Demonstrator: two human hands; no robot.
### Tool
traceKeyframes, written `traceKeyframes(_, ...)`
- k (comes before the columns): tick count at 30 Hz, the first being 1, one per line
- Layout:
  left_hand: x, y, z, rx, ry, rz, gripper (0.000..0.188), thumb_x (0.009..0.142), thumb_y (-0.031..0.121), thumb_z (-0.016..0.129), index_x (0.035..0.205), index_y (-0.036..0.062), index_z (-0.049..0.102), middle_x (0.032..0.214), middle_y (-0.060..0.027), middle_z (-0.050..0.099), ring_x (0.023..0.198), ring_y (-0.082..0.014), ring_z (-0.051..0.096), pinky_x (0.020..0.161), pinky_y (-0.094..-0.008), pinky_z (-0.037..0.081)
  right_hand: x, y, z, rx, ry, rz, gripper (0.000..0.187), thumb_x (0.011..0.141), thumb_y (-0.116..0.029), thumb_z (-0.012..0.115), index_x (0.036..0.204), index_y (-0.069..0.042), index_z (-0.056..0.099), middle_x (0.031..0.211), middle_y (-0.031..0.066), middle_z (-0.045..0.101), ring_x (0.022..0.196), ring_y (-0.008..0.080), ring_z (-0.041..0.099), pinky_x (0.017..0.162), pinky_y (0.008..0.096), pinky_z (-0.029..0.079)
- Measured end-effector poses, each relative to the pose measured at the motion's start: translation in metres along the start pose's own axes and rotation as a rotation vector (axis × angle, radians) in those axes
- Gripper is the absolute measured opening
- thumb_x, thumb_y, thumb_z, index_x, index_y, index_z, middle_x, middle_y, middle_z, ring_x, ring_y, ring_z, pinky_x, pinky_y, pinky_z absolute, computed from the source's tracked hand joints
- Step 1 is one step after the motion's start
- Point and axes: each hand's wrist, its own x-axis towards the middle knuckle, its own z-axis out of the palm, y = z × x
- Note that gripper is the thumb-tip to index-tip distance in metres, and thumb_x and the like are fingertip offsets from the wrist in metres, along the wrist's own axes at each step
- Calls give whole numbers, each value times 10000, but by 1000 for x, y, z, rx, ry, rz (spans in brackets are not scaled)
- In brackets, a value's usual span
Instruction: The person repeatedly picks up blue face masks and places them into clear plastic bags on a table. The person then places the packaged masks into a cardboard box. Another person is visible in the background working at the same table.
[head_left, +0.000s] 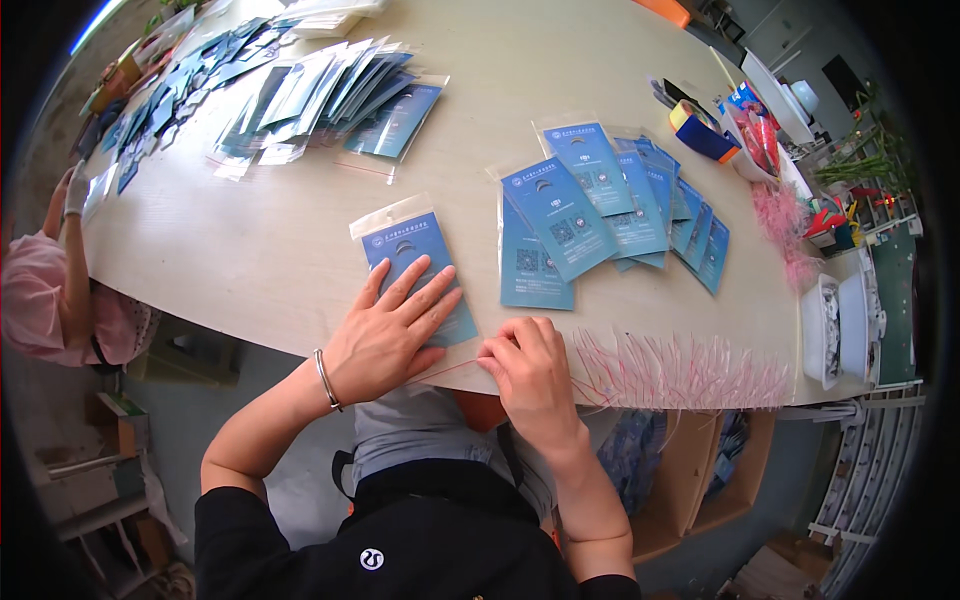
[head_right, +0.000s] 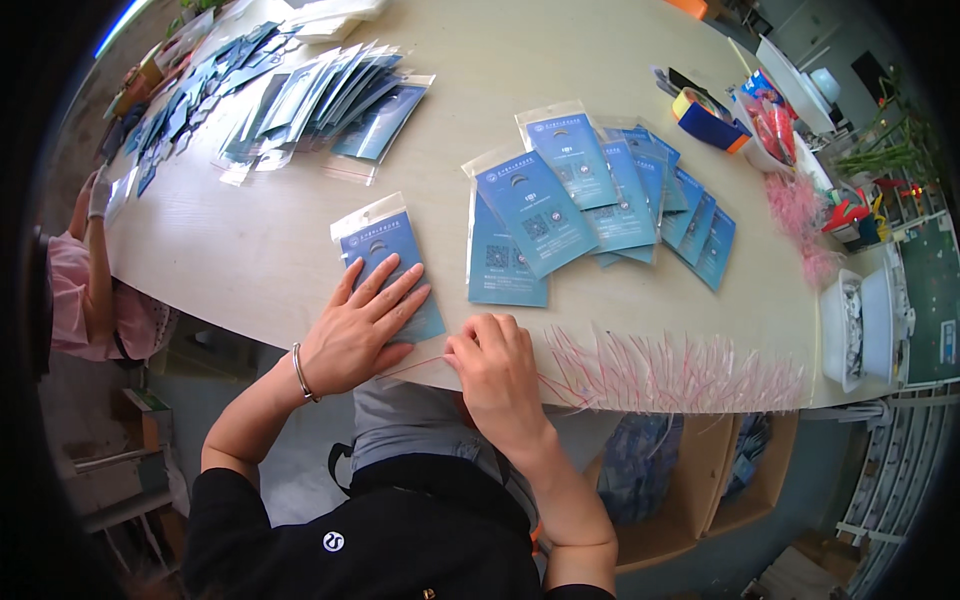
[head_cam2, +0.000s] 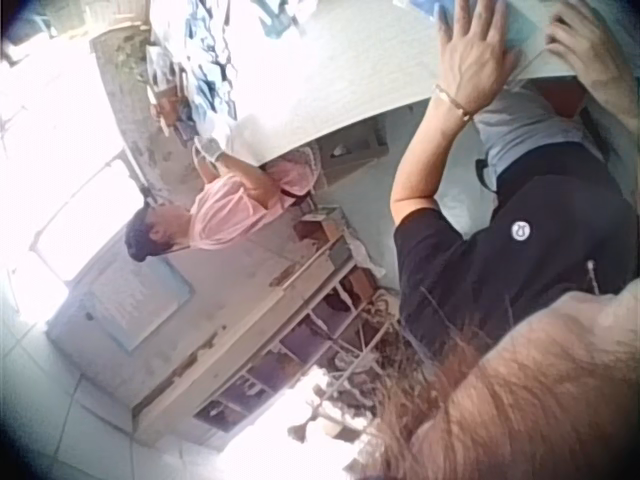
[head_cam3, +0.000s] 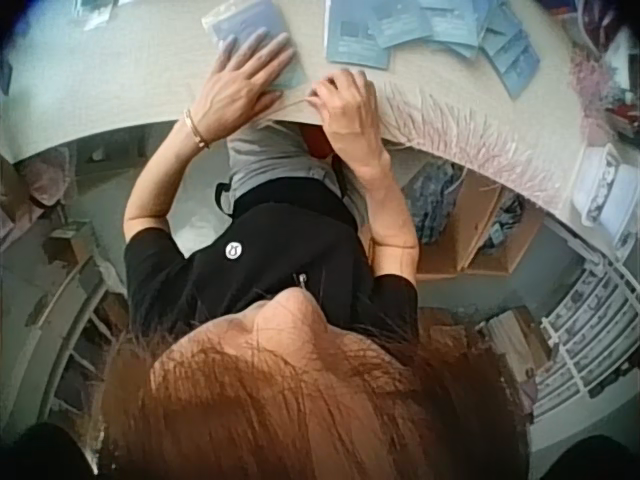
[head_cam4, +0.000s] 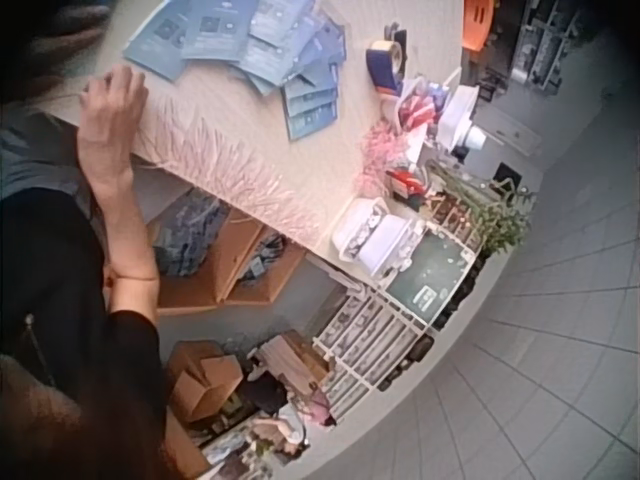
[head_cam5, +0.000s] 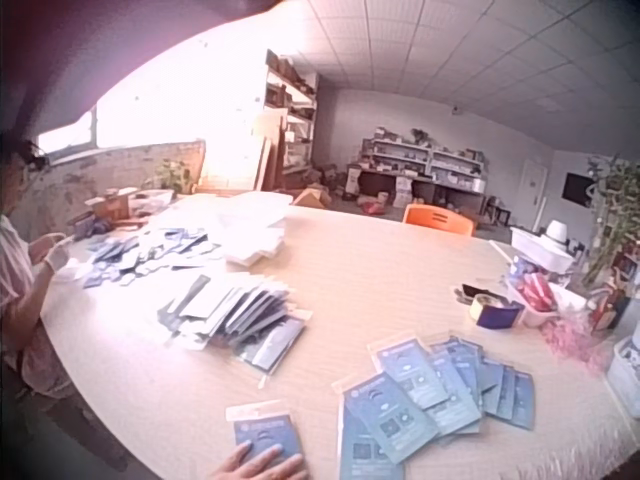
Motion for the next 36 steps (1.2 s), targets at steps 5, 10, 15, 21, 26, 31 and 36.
traceKeyframes(5, -1, 0, -3, -23, 25, -34, 704, 856, 291, 697, 1493, 135, 440, 1598, -116, 331, 1502, -364, 225, 1211, -547, 139, -3, -1, 6, -188, -40, -104, 139, 819, -103, 688, 910, -29, 612, 940, 86, 541, 984, 262, 526, 849, 392, 446)
traceKeyframes(10, 5, 2, -1, -22, -7, -15, 673, 858, 229, 671, 1487, 135, 451, 1602, -153, 313, 1505, -384, 209, 1210, -549, 141, -22, -12, 8, -187, -41, -168, 101, 846, -123, 652, 880, -47, 594, 934, 96, 531, 992, 268, 524, 870, 409, 443)
traceKeyframes(15, 11, 4, 3, 8, 24, -52, 661, 850, 156, 632, 1479, 77, 446, 1596, -206, 297, 1504, -393, 209, 1218, -533, 134, -44, -35, 1, 76, -159, -192, 107, 882, -126, 618, 868, -30, 574, 942, 99, 522, 986, 254, 510, 883, 381, 433)
traceKeyframes(21, 21, 12, 3, 58, 18, -66, 655, 849, 117, 633, 1471, 45, 442, 1596, -220, 283, 1498, -400, 216, 1225, -504, 141, -76, 0, -90, 724, -192, -58, 147, 902, -139, 690, 883, -72, 560, 990, 84, 494, 1001, 266, 474, 929, 356, 389)
traceKeyframes(26, 16, 13, 0, 57, -4, -81, 726, 814, 72, 616, 1503, 31, 391, 1619, -213, 239, 1518, -377, 174, 1237, -496, 107, -169, 101, -176, 549, 779, 613, 142, 1012, -152, 577, 1012, -16, 616, 954, -20, 549, 869, 72, 493, 798, 225, 397)
traceKeyframes(31, 21, 14, 4, 72, -19, -73, 725, 803, 61, 559, 1506, 25, 385, 1620, -213, 237, 1520, -381, 165, 1238, -496, 100, -285, 217, -259, 231, 1254, 905, 206, 1019, -235, 599, 1096, -51, 653, 927, -25, 606, 861, 66, 536, 794, 236, 433)
traceKeyframes(36, 17, 5, 8, 89, 1, -59, 710, 805, 78, 536, 1498, 14, 396, 1613, -217, 254, 1516, -392, 171, 1232, -506, 114, -311, 301, -275, 1, 1116, 1114, 312, 1010, -214, 591, 1075, 81, 671, 969, 88, 683, 874, 167, 593, 834, 323, 471)
